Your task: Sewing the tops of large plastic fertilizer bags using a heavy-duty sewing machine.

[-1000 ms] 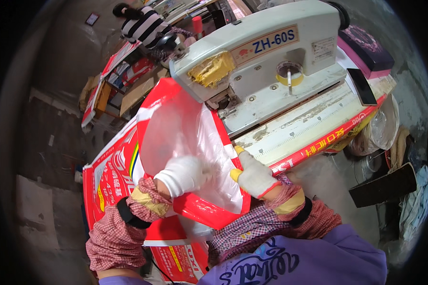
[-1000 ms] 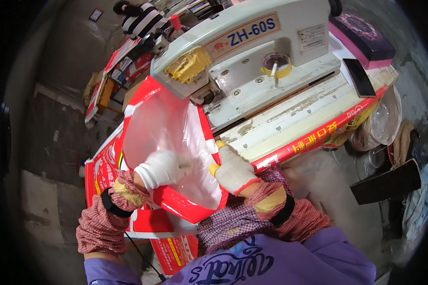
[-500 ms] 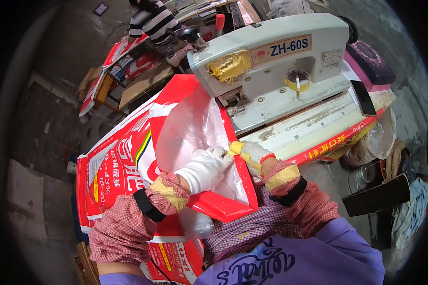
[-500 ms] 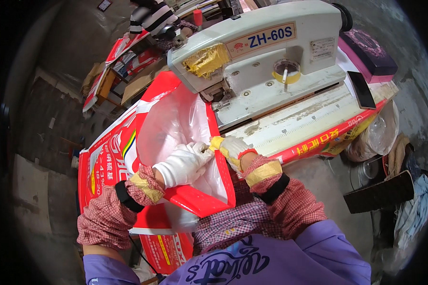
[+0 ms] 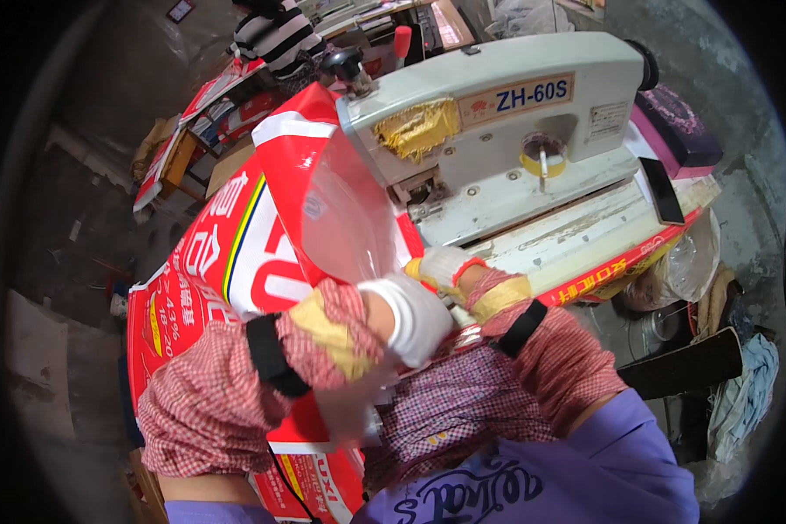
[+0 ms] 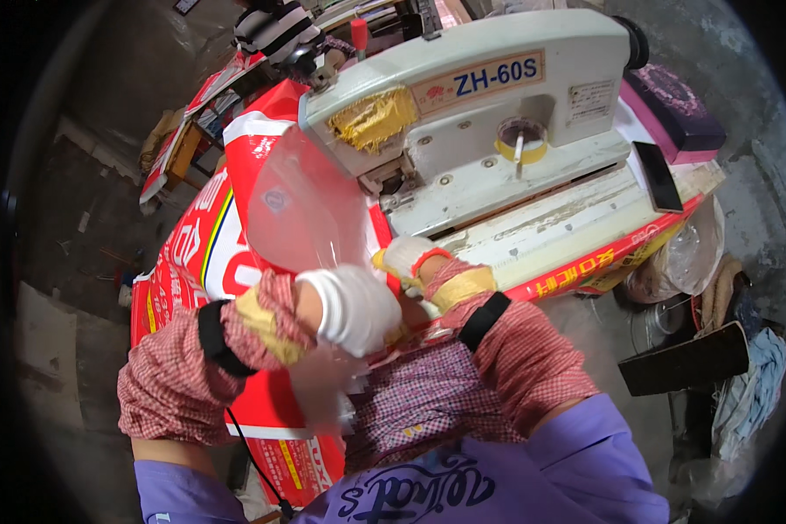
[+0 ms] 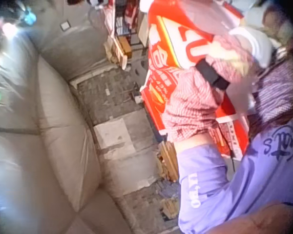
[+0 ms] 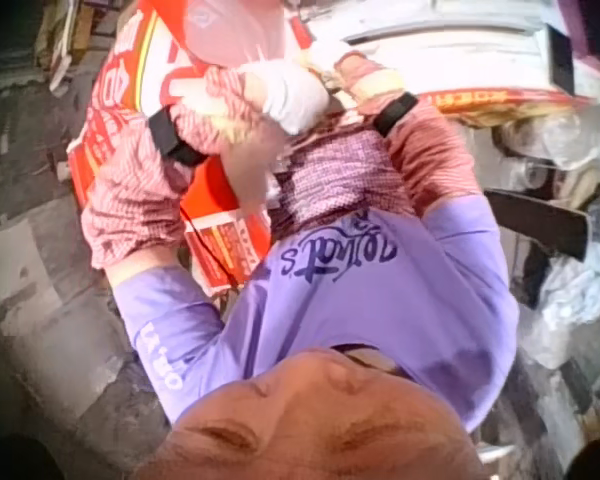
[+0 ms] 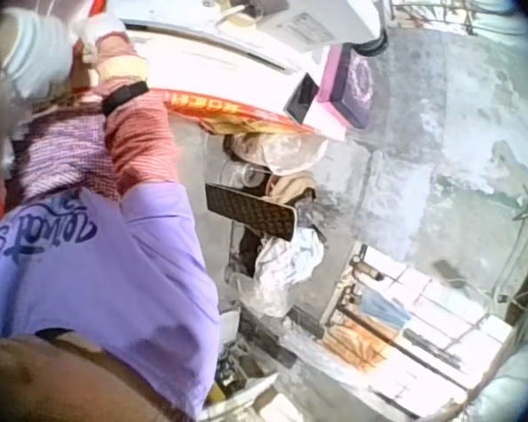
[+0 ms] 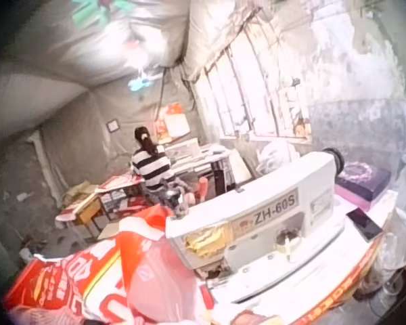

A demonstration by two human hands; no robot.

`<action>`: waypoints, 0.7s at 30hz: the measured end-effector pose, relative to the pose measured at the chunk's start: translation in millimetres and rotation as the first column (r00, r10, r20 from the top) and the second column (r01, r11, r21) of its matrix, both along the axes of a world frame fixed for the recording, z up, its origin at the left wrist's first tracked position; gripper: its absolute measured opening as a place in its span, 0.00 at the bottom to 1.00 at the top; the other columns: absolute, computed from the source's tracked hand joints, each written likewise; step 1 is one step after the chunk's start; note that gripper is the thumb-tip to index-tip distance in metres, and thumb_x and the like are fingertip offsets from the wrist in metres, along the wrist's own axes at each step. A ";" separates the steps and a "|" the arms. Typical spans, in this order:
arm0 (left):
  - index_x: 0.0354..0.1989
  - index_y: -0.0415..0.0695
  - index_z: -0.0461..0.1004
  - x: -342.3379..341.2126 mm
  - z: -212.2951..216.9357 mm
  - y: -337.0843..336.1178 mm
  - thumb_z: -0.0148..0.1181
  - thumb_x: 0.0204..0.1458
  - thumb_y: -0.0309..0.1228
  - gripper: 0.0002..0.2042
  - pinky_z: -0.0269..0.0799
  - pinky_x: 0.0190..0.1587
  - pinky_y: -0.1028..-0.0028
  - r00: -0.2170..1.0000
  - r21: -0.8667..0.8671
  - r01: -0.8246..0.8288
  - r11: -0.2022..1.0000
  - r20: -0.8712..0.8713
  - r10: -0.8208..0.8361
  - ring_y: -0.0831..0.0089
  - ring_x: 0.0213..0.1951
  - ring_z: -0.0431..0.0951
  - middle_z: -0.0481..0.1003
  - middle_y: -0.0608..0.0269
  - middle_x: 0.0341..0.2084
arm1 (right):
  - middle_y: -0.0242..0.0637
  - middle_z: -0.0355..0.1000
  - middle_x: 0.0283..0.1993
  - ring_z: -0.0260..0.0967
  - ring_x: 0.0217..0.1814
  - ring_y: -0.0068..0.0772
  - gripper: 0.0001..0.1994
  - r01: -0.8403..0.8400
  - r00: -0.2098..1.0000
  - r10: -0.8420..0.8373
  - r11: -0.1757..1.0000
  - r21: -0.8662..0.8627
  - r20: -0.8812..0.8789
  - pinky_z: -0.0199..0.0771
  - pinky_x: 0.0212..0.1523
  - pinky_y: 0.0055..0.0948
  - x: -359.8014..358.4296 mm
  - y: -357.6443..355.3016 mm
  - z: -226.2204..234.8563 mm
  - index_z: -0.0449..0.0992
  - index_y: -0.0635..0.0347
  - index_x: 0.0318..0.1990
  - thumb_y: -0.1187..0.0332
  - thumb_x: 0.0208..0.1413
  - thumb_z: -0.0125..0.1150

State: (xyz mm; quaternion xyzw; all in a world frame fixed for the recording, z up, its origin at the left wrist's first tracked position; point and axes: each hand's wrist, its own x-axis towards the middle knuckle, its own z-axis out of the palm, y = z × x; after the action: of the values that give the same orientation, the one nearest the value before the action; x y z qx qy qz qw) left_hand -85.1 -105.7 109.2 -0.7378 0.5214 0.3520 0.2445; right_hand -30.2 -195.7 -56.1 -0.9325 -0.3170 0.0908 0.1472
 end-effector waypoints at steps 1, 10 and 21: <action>0.24 0.43 0.77 12.5 -1.1 7.8 0.58 0.37 0.35 0.10 0.72 0.30 0.63 0.999 -0.123 -0.036 0.992 0.034 0.041 0.56 0.29 0.77 0.76 0.55 0.22 | 0.50 0.73 0.30 0.73 0.33 0.48 0.13 -0.019 0.998 0.014 0.996 0.089 0.054 0.73 0.30 0.40 -2.1 11.8 9.5 0.75 0.61 0.33 0.61 0.45 0.55; 0.26 0.49 0.79 117.6 -61.7 114.0 0.54 0.42 0.31 0.07 0.73 0.30 0.65 0.552 -0.385 -0.341 0.858 0.657 0.514 0.63 0.31 0.79 0.77 0.59 0.26 | 0.47 0.73 0.29 0.72 0.38 0.47 0.18 0.574 0.746 -0.191 0.670 0.471 -0.637 0.70 0.40 0.38 -48.6 48.0 58.2 0.74 0.57 0.41 0.54 0.51 0.49; 0.21 0.43 0.72 -105.6 129.0 215.4 0.56 0.36 0.24 0.02 0.68 0.34 0.67 0.500 -0.504 0.087 0.859 0.768 0.400 0.65 0.32 0.73 0.73 0.58 0.31 | 0.44 0.69 0.46 0.65 0.51 0.41 0.17 -0.072 0.937 0.023 0.989 0.128 0.350 0.58 0.53 0.36 -32.3 135.7 70.3 0.70 0.61 0.44 0.68 0.44 0.50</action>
State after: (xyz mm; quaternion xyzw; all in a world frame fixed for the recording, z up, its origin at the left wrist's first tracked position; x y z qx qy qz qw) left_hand -190.7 109.7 238.2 -0.8949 0.3304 -0.1765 0.2427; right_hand -62.5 -60.0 14.2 -0.9135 -0.3660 -0.0939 0.1511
